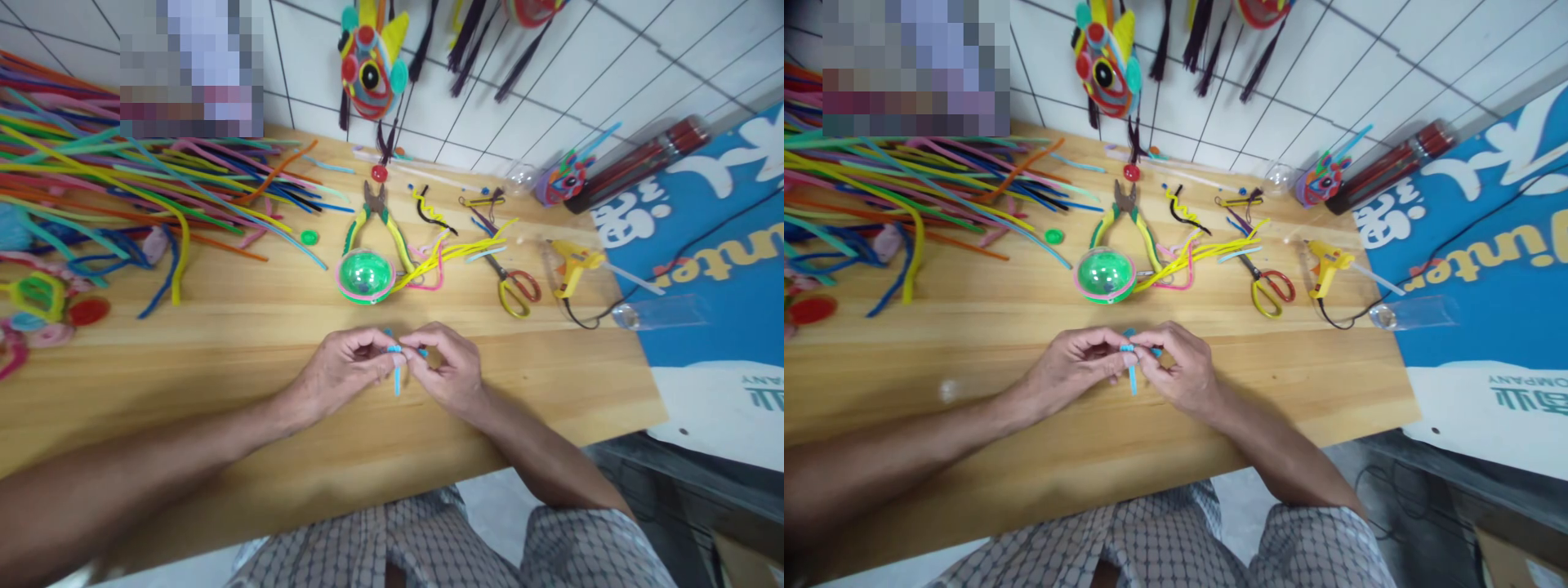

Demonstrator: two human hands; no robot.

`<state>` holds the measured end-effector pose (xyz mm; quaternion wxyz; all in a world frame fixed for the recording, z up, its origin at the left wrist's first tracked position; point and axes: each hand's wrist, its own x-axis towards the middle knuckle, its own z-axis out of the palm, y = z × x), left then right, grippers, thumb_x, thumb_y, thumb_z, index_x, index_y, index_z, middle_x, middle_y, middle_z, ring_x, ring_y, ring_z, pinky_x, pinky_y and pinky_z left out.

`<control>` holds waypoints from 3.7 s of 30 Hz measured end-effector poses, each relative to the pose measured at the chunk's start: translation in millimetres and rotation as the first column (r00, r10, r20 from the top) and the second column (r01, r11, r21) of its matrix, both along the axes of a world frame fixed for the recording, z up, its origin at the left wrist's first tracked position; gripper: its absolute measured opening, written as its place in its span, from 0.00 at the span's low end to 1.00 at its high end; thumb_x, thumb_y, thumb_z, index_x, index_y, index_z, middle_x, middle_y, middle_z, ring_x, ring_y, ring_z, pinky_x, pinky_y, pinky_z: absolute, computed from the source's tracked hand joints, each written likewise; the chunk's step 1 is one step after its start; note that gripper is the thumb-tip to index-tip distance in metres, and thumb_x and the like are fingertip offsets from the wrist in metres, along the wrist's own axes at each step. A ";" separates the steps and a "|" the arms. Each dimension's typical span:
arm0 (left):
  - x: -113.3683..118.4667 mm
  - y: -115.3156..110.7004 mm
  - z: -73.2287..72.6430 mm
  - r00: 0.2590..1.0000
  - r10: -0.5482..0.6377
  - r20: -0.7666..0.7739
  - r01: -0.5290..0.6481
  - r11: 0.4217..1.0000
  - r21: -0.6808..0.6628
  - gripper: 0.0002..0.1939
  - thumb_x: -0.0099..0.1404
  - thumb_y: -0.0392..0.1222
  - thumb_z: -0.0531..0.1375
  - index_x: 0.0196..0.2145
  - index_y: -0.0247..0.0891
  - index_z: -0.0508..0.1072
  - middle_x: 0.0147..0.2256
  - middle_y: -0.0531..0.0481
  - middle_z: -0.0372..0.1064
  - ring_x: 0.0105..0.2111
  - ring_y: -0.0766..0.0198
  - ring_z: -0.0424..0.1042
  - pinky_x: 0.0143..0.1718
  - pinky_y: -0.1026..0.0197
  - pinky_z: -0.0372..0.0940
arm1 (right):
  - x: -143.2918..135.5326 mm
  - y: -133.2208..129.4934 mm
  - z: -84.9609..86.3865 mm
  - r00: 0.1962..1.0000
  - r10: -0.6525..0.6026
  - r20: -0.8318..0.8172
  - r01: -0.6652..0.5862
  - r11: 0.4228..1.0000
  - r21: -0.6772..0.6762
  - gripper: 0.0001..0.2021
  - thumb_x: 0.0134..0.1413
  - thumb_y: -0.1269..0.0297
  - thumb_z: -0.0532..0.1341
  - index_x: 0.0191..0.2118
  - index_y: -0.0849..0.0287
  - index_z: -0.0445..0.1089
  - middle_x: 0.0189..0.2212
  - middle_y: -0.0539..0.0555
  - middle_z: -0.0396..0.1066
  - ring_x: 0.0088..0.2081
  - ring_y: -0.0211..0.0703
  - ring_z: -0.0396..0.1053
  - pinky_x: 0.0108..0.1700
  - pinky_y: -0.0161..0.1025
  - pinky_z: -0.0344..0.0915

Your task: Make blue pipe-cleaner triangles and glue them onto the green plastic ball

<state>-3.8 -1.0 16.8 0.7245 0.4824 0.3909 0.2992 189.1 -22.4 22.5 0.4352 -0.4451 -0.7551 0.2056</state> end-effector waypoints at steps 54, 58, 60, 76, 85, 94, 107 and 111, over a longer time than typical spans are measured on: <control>-2.4 0.3 -0.8 0.994 0.075 -0.075 -0.049 0.952 0.302 0.12 0.70 0.46 0.59 0.45 0.37 0.75 0.35 0.47 0.75 0.32 0.62 0.73 0.34 0.60 0.70 | -2.1 0.2 -8.7 0.880 -0.104 -0.464 -0.232 0.757 -0.611 0.17 0.56 0.56 0.69 0.48 0.53 0.68 0.35 0.48 0.74 0.35 0.36 0.71 0.39 0.35 0.68; -5.8 -3.9 -4.7 0.975 0.139 -0.172 0.036 0.669 0.743 0.12 0.68 0.34 0.60 0.49 0.41 0.75 0.51 0.41 0.72 0.51 0.57 0.72 0.48 0.58 0.70 | -1.6 3.1 -8.2 0.858 -0.159 -0.489 -0.250 0.702 -0.667 0.20 0.51 0.54 0.72 0.47 0.52 0.68 0.34 0.47 0.74 0.34 0.36 0.71 0.36 0.34 0.68; -6.9 -3.7 -7.4 0.975 0.140 -0.171 0.057 0.588 0.807 0.11 0.69 0.33 0.59 0.48 0.42 0.75 0.49 0.43 0.73 0.51 0.59 0.73 0.50 0.58 0.69 | -0.8 3.4 -9.1 0.850 -0.156 -0.502 -0.277 0.680 -0.679 0.21 0.51 0.53 0.72 0.48 0.52 0.68 0.34 0.47 0.74 0.33 0.36 0.71 0.35 0.34 0.67; -0.2 6.5 -9.7 0.997 0.044 0.069 -0.049 0.997 0.068 0.13 0.65 0.48 0.66 0.38 0.34 0.77 0.30 0.52 0.73 0.29 0.67 0.68 0.34 0.64 0.65 | -0.3 -1.1 -7.7 0.956 -0.118 -0.268 -0.006 0.906 -0.424 0.06 0.61 0.61 0.66 0.42 0.55 0.75 0.34 0.51 0.74 0.36 0.39 0.71 0.39 0.38 0.69; -1.4 6.6 -16.3 0.999 0.023 0.037 -0.025 0.998 0.052 0.11 0.64 0.47 0.66 0.34 0.35 0.77 0.28 0.53 0.71 0.28 0.68 0.66 0.33 0.64 0.62 | -1.2 -1.0 -8.0 0.955 -0.049 -0.291 -0.077 0.911 -0.406 0.08 0.61 0.64 0.65 0.46 0.53 0.74 0.36 0.50 0.72 0.37 0.38 0.71 0.41 0.38 0.69; -1.0 6.7 -8.2 0.997 0.082 -0.011 -0.081 0.995 0.062 0.09 0.61 0.44 0.65 0.30 0.36 0.74 0.23 0.55 0.68 0.24 0.69 0.64 0.28 0.65 0.60 | -0.5 4.4 -6.2 0.978 0.084 -0.189 -0.126 0.967 -0.223 0.08 0.62 0.71 0.63 0.43 0.52 0.75 0.38 0.52 0.72 0.41 0.41 0.70 0.45 0.41 0.68; -1.0 5.8 -5.0 0.996 0.032 0.086 -0.033 0.999 0.011 0.14 0.62 0.49 0.67 0.37 0.35 0.77 0.30 0.52 0.73 0.30 0.66 0.69 0.36 0.63 0.65 | -1.8 3.8 -7.5 0.988 -0.007 -0.155 -0.019 0.987 -0.161 0.08 0.58 0.74 0.61 0.37 0.53 0.75 0.32 0.50 0.73 0.34 0.39 0.72 0.37 0.38 0.69; 0.9 3.8 -4.4 0.994 0.029 0.102 -0.027 0.999 -0.019 0.16 0.57 0.47 0.71 0.37 0.35 0.75 0.31 0.53 0.72 0.31 0.66 0.69 0.35 0.64 0.64 | -3.7 2.3 -3.6 0.996 -0.036 -0.078 0.031 0.997 -0.067 0.10 0.57 0.75 0.61 0.37 0.52 0.75 0.31 0.50 0.75 0.32 0.40 0.72 0.35 0.39 0.68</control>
